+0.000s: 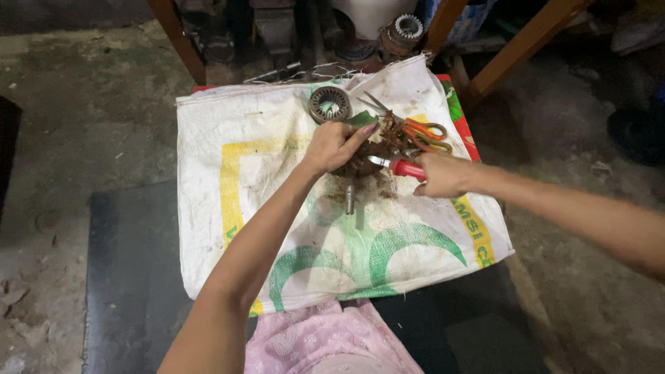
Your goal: The person uses pliers and a metal file to scrape and clean debris from a cylindrical mechanical component. They repeatedly rotate the part and apply tools to remove rust and dirt from its surface.
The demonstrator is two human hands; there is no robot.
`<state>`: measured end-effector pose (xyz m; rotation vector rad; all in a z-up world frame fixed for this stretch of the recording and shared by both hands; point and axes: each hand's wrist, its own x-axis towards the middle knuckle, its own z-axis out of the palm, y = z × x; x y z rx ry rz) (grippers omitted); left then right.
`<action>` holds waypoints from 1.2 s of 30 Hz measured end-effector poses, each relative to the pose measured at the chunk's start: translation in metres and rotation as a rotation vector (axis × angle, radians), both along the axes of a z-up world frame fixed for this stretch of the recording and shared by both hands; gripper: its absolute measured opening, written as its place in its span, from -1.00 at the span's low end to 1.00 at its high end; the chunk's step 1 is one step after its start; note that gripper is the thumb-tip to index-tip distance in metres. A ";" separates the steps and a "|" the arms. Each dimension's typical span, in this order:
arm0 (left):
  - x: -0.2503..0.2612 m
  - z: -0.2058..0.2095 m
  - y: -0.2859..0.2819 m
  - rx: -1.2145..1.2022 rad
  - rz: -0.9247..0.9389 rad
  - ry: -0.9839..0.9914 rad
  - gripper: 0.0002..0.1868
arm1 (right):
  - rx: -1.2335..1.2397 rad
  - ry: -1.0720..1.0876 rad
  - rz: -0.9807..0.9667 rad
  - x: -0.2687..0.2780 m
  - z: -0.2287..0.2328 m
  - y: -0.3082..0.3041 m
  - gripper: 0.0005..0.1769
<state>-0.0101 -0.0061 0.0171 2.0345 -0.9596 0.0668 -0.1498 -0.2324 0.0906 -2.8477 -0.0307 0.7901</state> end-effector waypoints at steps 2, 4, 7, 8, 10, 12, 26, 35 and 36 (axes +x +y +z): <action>0.011 -0.004 0.004 0.024 0.022 0.088 -0.31 | -0.018 -0.134 0.047 0.000 -0.006 0.004 -0.52; 0.016 -0.009 0.004 0.001 0.049 0.088 -0.29 | -0.032 -0.216 0.067 -0.003 -0.010 0.005 -0.51; 0.014 -0.016 0.007 -0.079 0.078 0.020 -0.29 | -0.041 -0.296 0.061 -0.007 -0.022 0.005 -0.53; 0.013 -0.019 0.005 -0.087 0.071 0.043 -0.31 | -0.038 -0.342 0.055 -0.010 -0.029 0.004 -0.54; 0.012 -0.021 0.004 -0.092 0.066 0.101 -0.33 | -0.020 -0.452 0.073 -0.013 -0.044 0.000 -0.55; 0.013 -0.019 0.005 -0.084 0.075 0.169 -0.32 | 0.012 -0.579 0.130 -0.013 -0.059 -0.001 -0.53; 0.012 -0.016 0.004 -0.172 0.166 0.193 -0.31 | -0.084 -1.044 0.038 -0.031 -0.104 0.026 -0.28; -0.007 -0.007 0.003 -0.150 0.231 0.111 -0.44 | 0.246 -0.823 -0.201 -0.059 -0.100 0.044 -0.63; -0.007 -0.007 0.001 -0.139 0.259 0.093 -0.43 | 0.278 -0.754 -0.276 -0.058 -0.104 0.052 -0.69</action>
